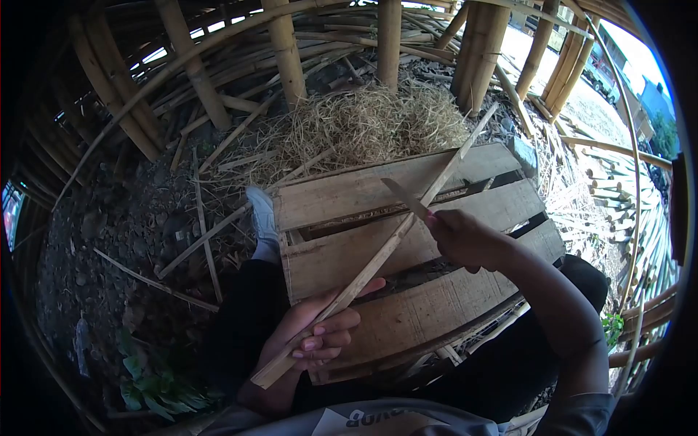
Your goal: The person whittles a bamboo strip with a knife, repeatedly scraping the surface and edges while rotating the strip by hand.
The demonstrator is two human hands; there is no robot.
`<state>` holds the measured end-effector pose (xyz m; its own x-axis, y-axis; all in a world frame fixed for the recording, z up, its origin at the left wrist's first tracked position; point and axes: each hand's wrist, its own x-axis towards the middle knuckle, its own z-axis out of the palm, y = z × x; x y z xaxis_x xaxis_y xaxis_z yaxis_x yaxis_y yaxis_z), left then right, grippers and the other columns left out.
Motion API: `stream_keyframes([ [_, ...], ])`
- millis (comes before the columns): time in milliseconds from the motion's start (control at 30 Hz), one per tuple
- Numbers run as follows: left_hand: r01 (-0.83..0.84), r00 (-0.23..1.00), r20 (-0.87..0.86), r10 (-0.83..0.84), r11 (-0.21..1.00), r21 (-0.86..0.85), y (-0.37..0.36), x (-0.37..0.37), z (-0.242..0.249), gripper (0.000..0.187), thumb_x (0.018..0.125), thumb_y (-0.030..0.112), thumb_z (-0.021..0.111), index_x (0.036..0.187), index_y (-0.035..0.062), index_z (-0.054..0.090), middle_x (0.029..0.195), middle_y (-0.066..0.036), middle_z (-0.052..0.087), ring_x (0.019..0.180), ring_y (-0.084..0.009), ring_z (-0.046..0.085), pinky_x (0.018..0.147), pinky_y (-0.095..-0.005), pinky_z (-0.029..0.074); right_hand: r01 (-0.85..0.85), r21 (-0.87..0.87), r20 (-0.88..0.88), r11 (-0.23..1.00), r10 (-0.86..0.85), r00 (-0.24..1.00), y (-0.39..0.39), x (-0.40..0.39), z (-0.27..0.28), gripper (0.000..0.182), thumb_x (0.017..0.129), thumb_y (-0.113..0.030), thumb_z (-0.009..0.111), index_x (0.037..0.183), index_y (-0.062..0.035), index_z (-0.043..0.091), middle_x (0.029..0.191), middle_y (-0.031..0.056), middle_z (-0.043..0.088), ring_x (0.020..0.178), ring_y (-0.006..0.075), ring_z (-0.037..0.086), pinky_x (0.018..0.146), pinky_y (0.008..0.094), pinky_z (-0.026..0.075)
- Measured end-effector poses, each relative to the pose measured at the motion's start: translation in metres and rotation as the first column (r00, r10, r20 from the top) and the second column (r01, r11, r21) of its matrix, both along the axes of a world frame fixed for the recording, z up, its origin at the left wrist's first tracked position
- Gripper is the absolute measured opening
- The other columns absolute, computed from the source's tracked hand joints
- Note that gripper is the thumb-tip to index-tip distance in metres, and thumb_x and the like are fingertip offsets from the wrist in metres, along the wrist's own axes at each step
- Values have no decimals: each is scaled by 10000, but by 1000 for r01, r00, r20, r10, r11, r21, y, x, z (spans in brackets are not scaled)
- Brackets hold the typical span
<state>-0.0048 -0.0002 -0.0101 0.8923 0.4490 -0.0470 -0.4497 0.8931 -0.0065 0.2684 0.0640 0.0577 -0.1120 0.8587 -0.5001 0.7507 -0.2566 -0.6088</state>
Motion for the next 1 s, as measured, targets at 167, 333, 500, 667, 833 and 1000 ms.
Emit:
stream_keyframes([
  [167,-14,1000,6,14,1000,-27,0,4,-4,510,1054,308,214,1484,47,126,587,-30,414,361,-62,420,271,-182,413,-47,267,54,962,34,998,22,22,-36,410,1027,-386,356,931,-30,535,565,22,485,389,123,458,344,288,378],
  [333,-40,998,-49,39,999,-6,-3,3,-2,514,1054,312,211,1477,30,130,578,-27,411,355,-63,411,265,-183,399,-103,400,-17,911,119,993,-6,-6,-34,450,1024,-374,411,837,10,554,546,32,479,451,128,445,435,341,383],
  [500,-21,999,-46,21,1000,1,1,6,-1,502,1053,293,208,1471,23,140,570,-27,407,347,-58,400,260,-179,396,-3,483,65,876,-32,997,21,13,-46,455,1019,-337,435,803,40,568,545,93,497,474,167,466,481,359,393],
  [667,-36,998,-42,36,999,-10,2,1,-5,495,1053,281,207,1469,22,143,570,-27,406,352,-56,405,257,-178,393,-130,584,-25,801,178,984,0,-8,-49,394,999,-279,476,806,46,587,569,166,525,516,252,512,528,391,420],
  [833,-26,982,185,38,997,-67,2,6,-13,521,1037,242,158,1488,32,4,669,-113,476,468,-180,524,338,-247,487,-14,496,-49,868,44,998,13,-2,-50,347,981,-246,502,819,39,614,572,224,563,497,371,579,494,439,423],
  [1000,-59,994,92,63,997,-47,-2,2,-11,524,1043,242,174,1486,14,10,641,-83,455,445,-127,496,324,-224,464,-137,623,-53,770,216,975,-1,-9,-50,334,971,-250,524,824,38,606,632,253,581,622,437,615,522,470,433],
])
